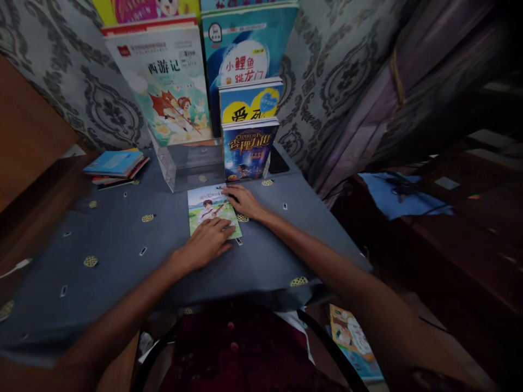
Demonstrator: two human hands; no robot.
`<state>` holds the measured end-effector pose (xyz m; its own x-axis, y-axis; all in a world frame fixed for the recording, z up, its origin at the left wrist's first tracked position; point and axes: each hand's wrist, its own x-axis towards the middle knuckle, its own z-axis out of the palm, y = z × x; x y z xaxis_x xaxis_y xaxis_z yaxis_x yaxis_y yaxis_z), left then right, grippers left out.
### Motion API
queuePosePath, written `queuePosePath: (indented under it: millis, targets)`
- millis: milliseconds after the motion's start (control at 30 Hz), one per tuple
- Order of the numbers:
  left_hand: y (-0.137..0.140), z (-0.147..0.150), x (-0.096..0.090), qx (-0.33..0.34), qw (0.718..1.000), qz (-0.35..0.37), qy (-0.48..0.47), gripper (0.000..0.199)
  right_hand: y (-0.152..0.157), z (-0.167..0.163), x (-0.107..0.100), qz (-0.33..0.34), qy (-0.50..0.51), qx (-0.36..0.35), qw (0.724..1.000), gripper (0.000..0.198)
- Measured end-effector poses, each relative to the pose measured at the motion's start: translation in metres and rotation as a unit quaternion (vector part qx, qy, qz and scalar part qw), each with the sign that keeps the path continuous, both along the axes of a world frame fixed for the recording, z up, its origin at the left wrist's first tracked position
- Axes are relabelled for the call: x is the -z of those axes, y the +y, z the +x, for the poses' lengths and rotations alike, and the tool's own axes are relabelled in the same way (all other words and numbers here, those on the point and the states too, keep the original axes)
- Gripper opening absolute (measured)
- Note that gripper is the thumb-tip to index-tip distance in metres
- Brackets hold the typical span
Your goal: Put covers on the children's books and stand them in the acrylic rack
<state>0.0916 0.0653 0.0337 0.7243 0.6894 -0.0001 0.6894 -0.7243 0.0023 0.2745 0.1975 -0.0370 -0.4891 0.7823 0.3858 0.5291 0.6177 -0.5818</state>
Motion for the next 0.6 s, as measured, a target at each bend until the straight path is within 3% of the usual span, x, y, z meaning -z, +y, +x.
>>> queuePosePath:
  millis: [167,367,600]
  targets:
    - [0.003,0.005,0.008,0.002,1.000,0.026,0.002,0.020,-0.038,0.018,-0.002,-0.007,0.004,-0.019,1.000,0.037]
    - [0.003,0.002,0.016,0.021,0.998,0.066,-0.001,0.022,-0.084,0.040,-0.008,-0.063,0.072,-0.034,0.995,0.032]
    - [0.003,0.003,0.013,0.025,0.996,0.080,0.006,0.025,-0.100,0.047,-0.015,-0.098,0.141,-0.068,0.983,0.028]
